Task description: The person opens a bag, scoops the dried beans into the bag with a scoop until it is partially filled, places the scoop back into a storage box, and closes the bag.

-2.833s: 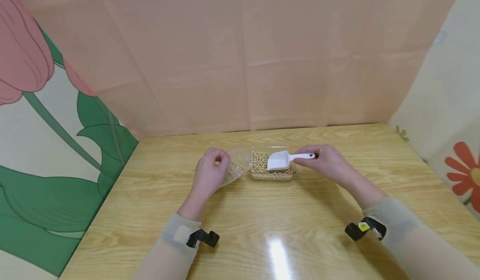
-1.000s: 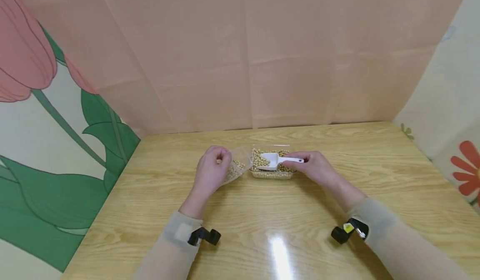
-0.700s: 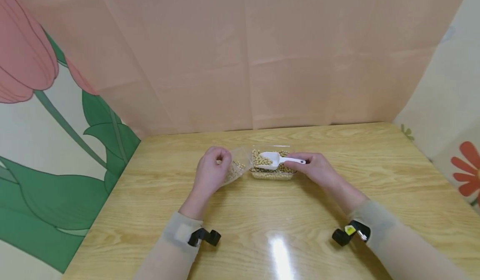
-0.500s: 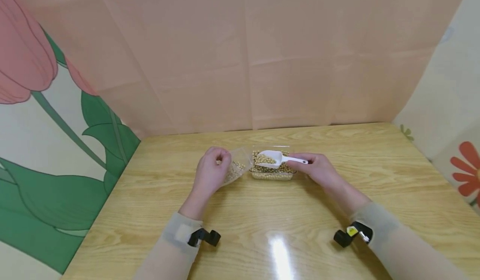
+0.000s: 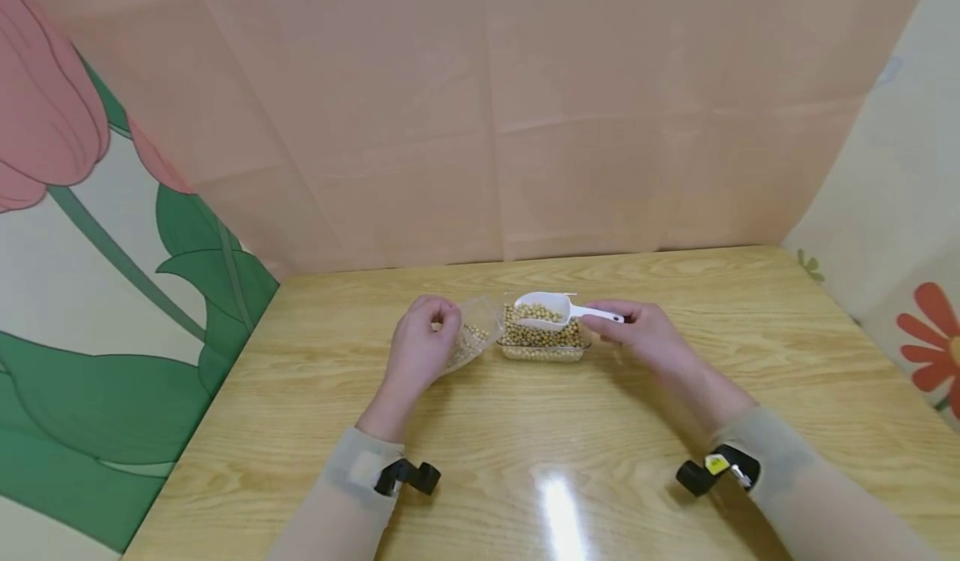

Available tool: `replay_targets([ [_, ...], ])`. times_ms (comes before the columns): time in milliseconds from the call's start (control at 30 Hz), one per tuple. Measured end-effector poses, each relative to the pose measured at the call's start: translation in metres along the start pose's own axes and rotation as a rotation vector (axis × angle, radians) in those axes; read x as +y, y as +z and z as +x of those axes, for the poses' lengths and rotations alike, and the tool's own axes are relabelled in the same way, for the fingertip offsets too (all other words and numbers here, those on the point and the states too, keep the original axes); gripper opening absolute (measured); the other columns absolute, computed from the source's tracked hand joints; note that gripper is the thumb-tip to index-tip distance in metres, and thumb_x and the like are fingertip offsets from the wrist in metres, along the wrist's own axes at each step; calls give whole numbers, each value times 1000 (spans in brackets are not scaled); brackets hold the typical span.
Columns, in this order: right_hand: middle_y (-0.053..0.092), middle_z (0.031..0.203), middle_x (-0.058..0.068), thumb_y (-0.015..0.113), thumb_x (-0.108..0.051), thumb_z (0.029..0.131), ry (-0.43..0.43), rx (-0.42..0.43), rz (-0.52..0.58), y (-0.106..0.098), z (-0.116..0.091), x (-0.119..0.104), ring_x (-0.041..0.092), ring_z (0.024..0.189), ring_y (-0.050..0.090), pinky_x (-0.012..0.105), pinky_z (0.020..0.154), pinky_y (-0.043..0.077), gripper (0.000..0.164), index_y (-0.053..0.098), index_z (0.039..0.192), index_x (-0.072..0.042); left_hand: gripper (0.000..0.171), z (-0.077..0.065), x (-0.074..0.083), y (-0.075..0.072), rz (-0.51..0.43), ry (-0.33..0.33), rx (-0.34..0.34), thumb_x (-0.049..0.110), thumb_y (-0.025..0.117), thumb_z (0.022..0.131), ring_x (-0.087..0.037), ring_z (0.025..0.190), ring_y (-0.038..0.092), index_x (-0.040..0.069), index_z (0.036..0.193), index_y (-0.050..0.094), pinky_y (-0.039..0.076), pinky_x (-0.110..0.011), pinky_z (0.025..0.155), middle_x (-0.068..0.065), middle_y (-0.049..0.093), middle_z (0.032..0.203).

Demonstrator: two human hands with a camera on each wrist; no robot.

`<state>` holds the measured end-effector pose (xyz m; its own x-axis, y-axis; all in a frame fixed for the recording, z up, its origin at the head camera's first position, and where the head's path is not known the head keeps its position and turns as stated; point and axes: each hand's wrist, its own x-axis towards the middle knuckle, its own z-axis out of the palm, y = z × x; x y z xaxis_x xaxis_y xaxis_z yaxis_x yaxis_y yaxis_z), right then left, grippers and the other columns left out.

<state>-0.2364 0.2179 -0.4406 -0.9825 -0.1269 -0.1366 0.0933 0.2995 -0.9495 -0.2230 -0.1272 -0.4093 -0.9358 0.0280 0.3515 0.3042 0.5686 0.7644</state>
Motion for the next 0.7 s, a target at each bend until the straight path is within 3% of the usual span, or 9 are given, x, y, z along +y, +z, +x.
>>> replay_targets([
  [133, 70, 123, 11, 81, -53, 98, -39, 3, -54, 0, -3, -10, 26, 112, 60, 45, 96, 49, 62, 72, 146, -14, 19, -1, 0, -1, -4, 2, -3, 13, 63, 101, -30, 112, 69, 9, 85, 70, 55, -51, 102, -10, 73, 115],
  [267, 67, 120, 13, 82, -54, 97, -50, -6, -61, 2, -4, -22, 30, 112, 56, 50, 99, 45, 62, 73, 145, -16, 20, -1, -1, -2, -7, -6, -9, 14, 63, 102, -29, 113, 69, 9, 84, 70, 54, -51, 102, -10, 73, 116],
  [467, 71, 138, 7, 83, -53, 97, -70, -34, -82, 12, -4, -37, 31, 123, 63, 49, 104, 45, 58, 76, 141, -17, 19, -1, -2, -2, -4, -13, -14, 14, 63, 103, -30, 114, 69, 10, 85, 70, 54, -51, 103, -10, 73, 117],
  [700, 72, 118, 7, 87, -48, 94, -115, -43, -135, 24, 2, -48, 25, 100, 56, 40, 85, 49, 52, 80, 133, -13, 18, 0, -2, 0, 0, 1, -11, 13, 63, 101, -30, 113, 69, 10, 85, 71, 54, -50, 103, -11, 74, 117],
])
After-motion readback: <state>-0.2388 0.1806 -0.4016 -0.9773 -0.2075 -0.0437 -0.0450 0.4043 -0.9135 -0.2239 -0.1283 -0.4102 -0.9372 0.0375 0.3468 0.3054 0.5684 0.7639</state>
